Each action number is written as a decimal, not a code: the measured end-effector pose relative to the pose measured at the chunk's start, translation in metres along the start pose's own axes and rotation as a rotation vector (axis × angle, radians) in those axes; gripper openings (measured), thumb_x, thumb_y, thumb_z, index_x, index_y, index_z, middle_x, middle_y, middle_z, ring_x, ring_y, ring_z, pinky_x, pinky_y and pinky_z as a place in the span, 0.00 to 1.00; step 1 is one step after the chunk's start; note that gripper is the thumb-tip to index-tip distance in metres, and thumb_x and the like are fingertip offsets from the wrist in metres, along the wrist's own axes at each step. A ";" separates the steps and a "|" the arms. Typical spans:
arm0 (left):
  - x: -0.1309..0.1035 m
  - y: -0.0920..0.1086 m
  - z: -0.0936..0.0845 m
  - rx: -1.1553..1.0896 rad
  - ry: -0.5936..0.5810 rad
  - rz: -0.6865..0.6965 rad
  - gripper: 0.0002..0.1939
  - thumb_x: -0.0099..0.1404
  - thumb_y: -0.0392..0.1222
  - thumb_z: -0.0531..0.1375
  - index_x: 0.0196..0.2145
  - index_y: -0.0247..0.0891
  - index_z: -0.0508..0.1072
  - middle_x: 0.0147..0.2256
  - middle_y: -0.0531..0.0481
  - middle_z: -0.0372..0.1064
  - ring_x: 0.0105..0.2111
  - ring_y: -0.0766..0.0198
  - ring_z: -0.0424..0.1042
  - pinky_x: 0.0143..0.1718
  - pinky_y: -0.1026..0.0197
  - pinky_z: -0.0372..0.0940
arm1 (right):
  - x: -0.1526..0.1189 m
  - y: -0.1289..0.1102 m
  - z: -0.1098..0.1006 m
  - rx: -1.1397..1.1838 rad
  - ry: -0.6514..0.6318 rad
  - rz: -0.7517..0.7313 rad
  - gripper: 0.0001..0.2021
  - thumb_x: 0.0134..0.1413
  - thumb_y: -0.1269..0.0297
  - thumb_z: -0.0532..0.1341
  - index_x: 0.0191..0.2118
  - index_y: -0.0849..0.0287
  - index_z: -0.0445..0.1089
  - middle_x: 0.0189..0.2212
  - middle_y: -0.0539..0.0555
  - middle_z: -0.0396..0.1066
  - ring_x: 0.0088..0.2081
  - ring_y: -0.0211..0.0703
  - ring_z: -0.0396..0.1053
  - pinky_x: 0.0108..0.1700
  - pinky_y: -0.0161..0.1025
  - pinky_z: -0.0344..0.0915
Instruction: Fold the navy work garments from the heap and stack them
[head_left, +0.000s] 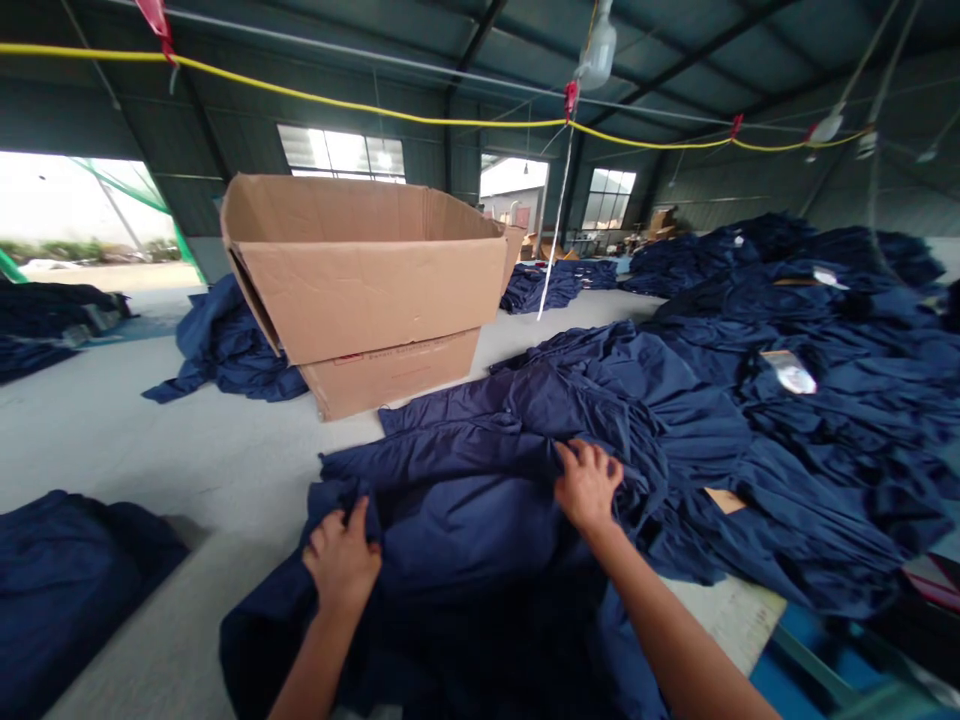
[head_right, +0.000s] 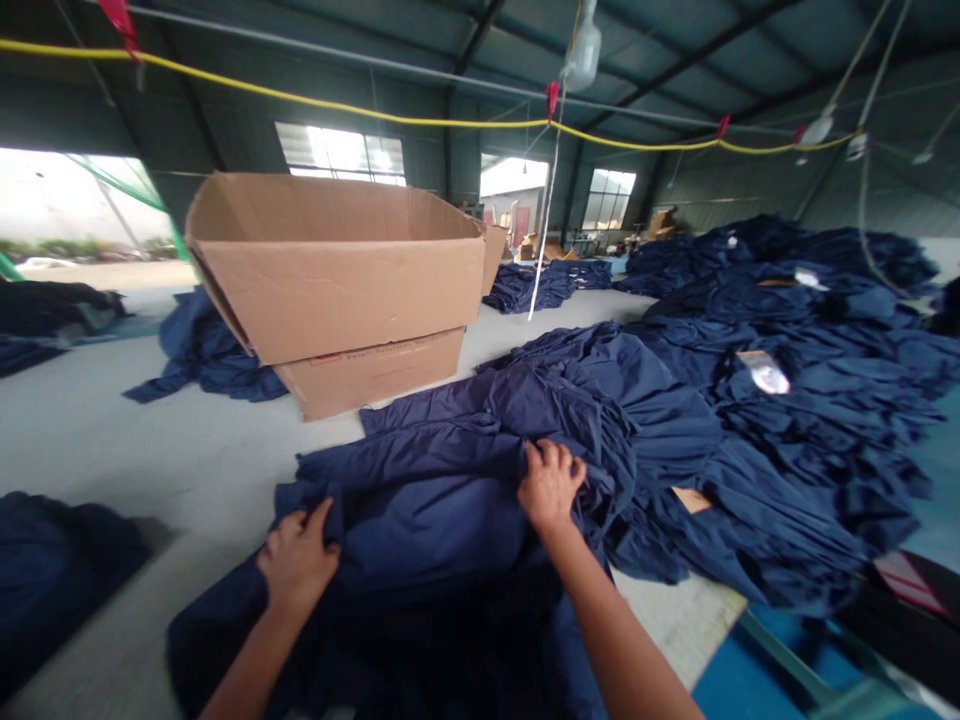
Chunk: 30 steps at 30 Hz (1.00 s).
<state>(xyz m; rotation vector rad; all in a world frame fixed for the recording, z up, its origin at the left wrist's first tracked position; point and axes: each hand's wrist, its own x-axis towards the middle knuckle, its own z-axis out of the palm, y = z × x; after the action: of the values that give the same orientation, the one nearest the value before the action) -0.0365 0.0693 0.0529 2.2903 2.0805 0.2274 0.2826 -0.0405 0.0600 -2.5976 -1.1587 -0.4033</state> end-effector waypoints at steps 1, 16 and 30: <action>-0.008 0.011 0.016 -0.001 -0.054 0.070 0.32 0.57 0.38 0.55 0.59 0.52 0.57 0.61 0.43 0.49 0.59 0.43 0.50 0.54 0.39 0.51 | -0.010 -0.016 0.011 0.029 -0.110 -0.105 0.27 0.51 0.69 0.52 0.58 0.46 0.59 0.58 0.54 0.57 0.60 0.55 0.46 0.58 0.57 0.37; -0.024 -0.025 0.050 -0.159 -0.188 0.257 0.25 0.61 0.34 0.46 0.55 0.45 0.65 0.59 0.47 0.56 0.58 0.54 0.56 0.58 0.49 0.53 | -0.082 -0.090 0.075 0.171 -0.633 -0.356 0.34 0.53 0.55 0.54 0.65 0.45 0.42 0.67 0.46 0.31 0.65 0.60 0.22 0.60 0.65 0.27; -0.015 -0.045 -0.017 -0.304 -0.007 -0.100 0.23 0.60 0.31 0.44 0.48 0.42 0.69 0.52 0.49 0.64 0.51 0.63 0.66 0.52 0.64 0.59 | -0.084 -0.129 0.032 0.684 -0.578 -0.242 0.30 0.59 0.52 0.46 0.65 0.51 0.41 0.66 0.49 0.41 0.66 0.48 0.34 0.62 0.54 0.43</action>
<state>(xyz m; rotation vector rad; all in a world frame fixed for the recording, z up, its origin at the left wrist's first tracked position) -0.0842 0.0580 0.0628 2.0041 1.9899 0.4927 0.1356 -0.0032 0.0175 -2.0016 -1.4566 0.6455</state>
